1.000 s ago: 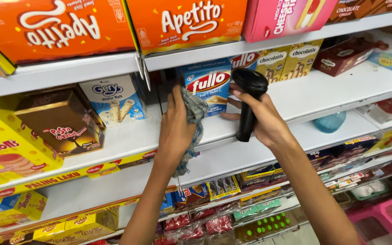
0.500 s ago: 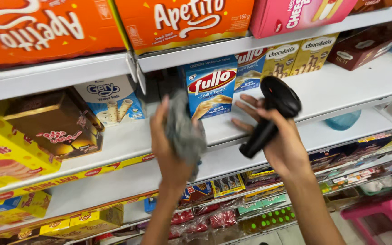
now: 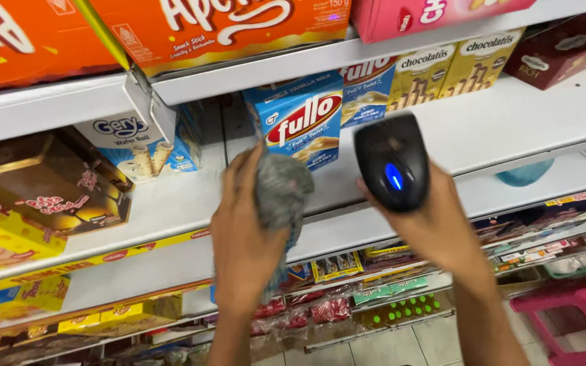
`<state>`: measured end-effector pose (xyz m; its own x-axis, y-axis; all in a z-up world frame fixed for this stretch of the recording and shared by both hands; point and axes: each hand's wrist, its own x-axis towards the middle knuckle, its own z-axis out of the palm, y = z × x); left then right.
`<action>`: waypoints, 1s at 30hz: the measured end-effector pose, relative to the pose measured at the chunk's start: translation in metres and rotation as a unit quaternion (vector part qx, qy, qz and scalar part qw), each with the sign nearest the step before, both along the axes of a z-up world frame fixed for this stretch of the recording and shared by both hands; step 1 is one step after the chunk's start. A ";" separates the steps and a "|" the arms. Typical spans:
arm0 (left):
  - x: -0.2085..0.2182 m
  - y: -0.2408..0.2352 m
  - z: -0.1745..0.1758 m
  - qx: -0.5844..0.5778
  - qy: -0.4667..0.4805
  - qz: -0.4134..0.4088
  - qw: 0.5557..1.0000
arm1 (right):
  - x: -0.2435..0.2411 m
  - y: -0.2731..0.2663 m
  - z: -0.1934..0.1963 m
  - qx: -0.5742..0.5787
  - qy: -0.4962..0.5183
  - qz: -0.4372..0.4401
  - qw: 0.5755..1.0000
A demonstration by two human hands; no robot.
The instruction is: The person takes boxes of wafer rolls from a container on the floor, scans their barcodes with a handheld scanner, wipes them with a cloth, and arranges them on a retail shelf.
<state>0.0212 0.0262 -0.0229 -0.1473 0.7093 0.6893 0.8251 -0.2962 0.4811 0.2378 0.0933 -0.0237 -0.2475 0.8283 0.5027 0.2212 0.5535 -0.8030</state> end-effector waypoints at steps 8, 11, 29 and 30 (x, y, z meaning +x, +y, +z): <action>-0.003 0.032 0.016 -0.122 -0.012 0.006 0.992 | -0.031 0.069 0.016 0.124 -0.092 0.127 0.980; -0.003 0.029 0.010 -0.093 -0.019 0.015 0.995 | -0.035 0.062 0.014 0.150 -0.184 0.086 0.968; 0.146 0.004 -0.141 -0.259 -0.364 -0.361 0.819 | 0.150 -0.075 -0.200 -0.269 0.111 -0.194 0.937; 0.161 0.009 -0.148 -0.331 -0.370 -0.364 0.788 | 0.168 -0.084 -0.223 -0.330 0.122 -0.234 0.906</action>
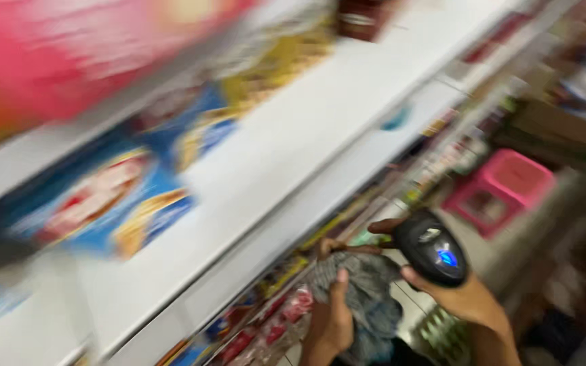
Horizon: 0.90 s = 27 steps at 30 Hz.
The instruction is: The person takes boxes of wafer rolls from a container on the floor, scans their barcodes with a handheld scanner, wipes them with a cloth, and arranges them on a retail shelf.
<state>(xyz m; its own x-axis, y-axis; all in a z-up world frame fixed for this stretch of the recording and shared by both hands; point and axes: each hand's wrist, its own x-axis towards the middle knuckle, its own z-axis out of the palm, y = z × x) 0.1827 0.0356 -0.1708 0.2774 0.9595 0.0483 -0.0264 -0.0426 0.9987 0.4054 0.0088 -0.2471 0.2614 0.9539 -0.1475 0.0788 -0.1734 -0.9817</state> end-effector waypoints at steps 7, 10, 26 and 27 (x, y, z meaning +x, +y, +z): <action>0.127 0.041 -0.066 -0.139 -0.016 -0.354 0.924 | 0.082 -0.089 -0.061 -0.021 -0.064 -0.095 0.993; 0.171 0.050 -0.108 -0.251 -0.038 -0.470 0.845 | 0.108 -0.119 -0.062 -0.158 0.035 -0.292 0.943; 0.365 0.099 -0.282 -0.714 -0.241 -0.423 0.503 | 0.221 -0.147 -0.071 -0.175 0.066 -0.553 0.812; 0.382 0.105 -0.287 -0.743 -0.259 -0.366 0.497 | 0.230 -0.149 -0.080 -0.150 0.058 -0.555 0.816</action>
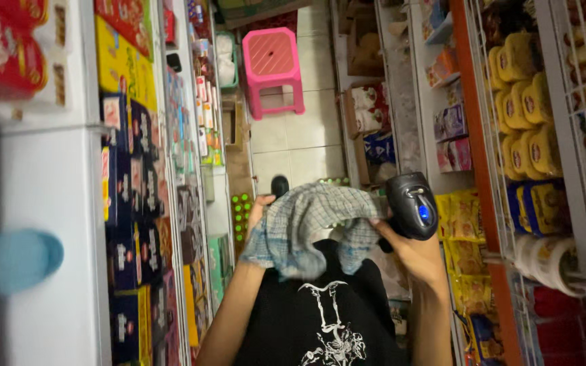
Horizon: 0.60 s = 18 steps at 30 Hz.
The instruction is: The person takes boxes of wafer rolls from a container on the floor, scans their barcodes with a handheld scanner, wipes them with a cloth, and arranges them on a retail shelf.
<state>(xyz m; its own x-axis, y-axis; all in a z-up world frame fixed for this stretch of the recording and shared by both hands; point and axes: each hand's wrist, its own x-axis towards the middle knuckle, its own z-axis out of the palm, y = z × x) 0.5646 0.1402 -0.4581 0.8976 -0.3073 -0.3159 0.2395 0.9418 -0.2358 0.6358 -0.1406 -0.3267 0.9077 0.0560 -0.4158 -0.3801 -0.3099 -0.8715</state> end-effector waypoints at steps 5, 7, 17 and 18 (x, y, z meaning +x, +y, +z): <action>0.070 0.036 -0.022 0.052 0.172 -0.087 0.980 | 0.065 -0.011 -0.042 -0.005 -0.095 0.035 0.995; 0.105 0.053 -0.035 0.061 0.175 -0.071 0.980 | 0.098 0.003 -0.046 -0.003 -0.090 0.022 0.996; 0.249 0.164 0.021 0.212 -0.032 -0.129 0.968 | 0.310 0.207 0.059 0.023 -0.169 0.182 0.968; 0.261 0.178 0.028 0.214 -0.056 -0.121 0.968 | 0.324 0.230 0.067 0.031 -0.198 0.197 0.960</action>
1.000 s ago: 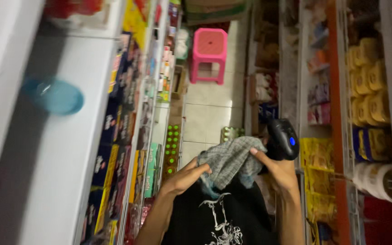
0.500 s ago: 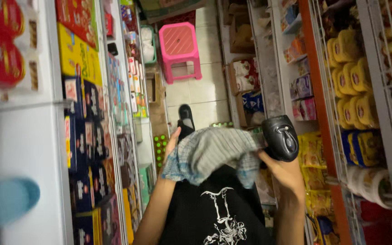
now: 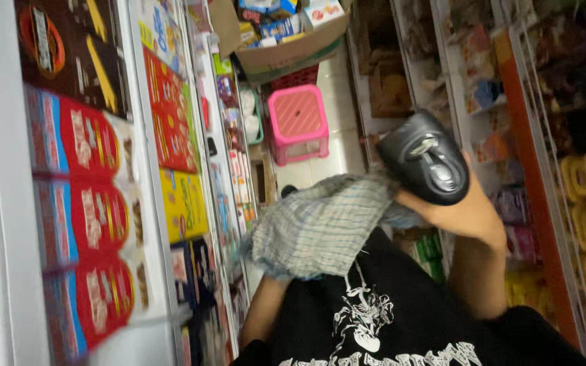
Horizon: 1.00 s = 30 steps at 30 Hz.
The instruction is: The person takes boxes of wafer rolls from a container on the floor, scans their barcodes with a handheld scanner, wipes them with a cloth, and arranges them on a retail shelf.
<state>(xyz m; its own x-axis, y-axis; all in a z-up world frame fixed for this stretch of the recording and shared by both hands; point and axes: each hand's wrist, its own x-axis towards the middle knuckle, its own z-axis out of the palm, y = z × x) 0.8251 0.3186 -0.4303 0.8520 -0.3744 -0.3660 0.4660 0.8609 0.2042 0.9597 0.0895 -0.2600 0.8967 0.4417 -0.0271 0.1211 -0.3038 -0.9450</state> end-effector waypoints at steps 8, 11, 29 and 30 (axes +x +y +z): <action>0.101 0.073 -0.028 0.023 0.028 0.115 0.993 | 0.103 0.093 0.014 -0.136 -0.047 0.047 0.988; 0.097 0.082 -0.048 0.030 0.073 0.142 0.987 | 0.119 0.102 -0.010 -0.133 -0.041 -0.006 0.990; 0.291 0.170 -0.115 0.070 0.159 0.340 0.924 | 0.348 0.233 -0.121 -0.067 0.006 0.286 0.956; 0.314 0.169 -0.116 0.070 0.164 0.352 0.919 | 0.371 0.240 -0.124 -0.088 0.019 0.322 0.942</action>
<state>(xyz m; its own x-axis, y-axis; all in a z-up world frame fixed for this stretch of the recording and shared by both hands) 1.1394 0.4877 -0.5466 0.7008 0.2978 -0.6482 -0.1406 0.9485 0.2838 1.3305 0.3294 -0.3838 0.4404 0.8802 -0.1770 0.3012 -0.3306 -0.8944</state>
